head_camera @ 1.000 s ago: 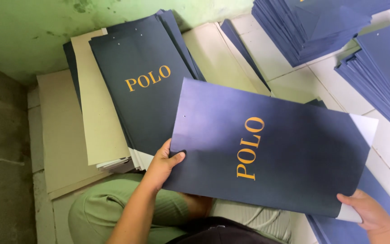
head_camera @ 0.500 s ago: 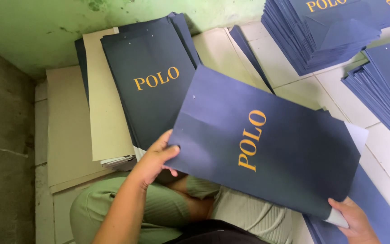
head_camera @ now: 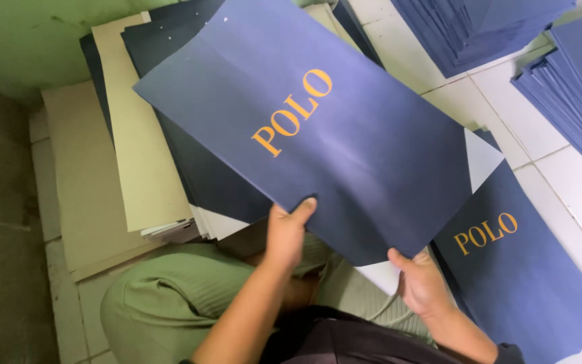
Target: Sorting and stacking blue paper bags on the floor
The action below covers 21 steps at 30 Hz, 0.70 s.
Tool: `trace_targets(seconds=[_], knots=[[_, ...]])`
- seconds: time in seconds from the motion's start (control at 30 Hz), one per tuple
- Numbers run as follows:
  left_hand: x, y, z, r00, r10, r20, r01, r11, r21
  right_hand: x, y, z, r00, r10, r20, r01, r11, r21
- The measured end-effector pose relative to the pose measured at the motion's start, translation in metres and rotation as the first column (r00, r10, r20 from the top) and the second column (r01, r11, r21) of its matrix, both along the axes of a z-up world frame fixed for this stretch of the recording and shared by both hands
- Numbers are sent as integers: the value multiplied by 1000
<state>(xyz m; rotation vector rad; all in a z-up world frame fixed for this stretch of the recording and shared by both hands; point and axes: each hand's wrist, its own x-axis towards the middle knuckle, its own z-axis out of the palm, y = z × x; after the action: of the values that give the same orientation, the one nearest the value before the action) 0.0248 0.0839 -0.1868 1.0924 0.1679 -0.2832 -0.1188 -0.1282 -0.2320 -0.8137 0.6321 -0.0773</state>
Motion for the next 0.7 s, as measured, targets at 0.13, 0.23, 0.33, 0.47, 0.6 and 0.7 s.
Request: trace_targets(seconds=[0.13,0.23,0.33,0.47,0.6,0.7], knots=[[17,30,12,999,-18,-36,21,997,72,4,-13,1,988,152,-22,-153,985,-76],[42,61,-3,986,1,-167,55,943,329,14,-34,19,789,605,-105,-614,770,-174],[62,98,-57,977,87,-196,24,865,502,11,-70,16,813,495,-306,-582,695,-422],[67,128,-66,970,70,-232,32,912,409,4,-149,-34,800,40,-599,-594,194,-780],[65,127,-56,984,134,-116,-58,863,502,-1,-162,-69,478,-305,-824,-853,-383,-354],[65,128,-66,985,174,11,-144,780,610,-9,-166,-114,529,-349,-774,-817,-458,-352]])
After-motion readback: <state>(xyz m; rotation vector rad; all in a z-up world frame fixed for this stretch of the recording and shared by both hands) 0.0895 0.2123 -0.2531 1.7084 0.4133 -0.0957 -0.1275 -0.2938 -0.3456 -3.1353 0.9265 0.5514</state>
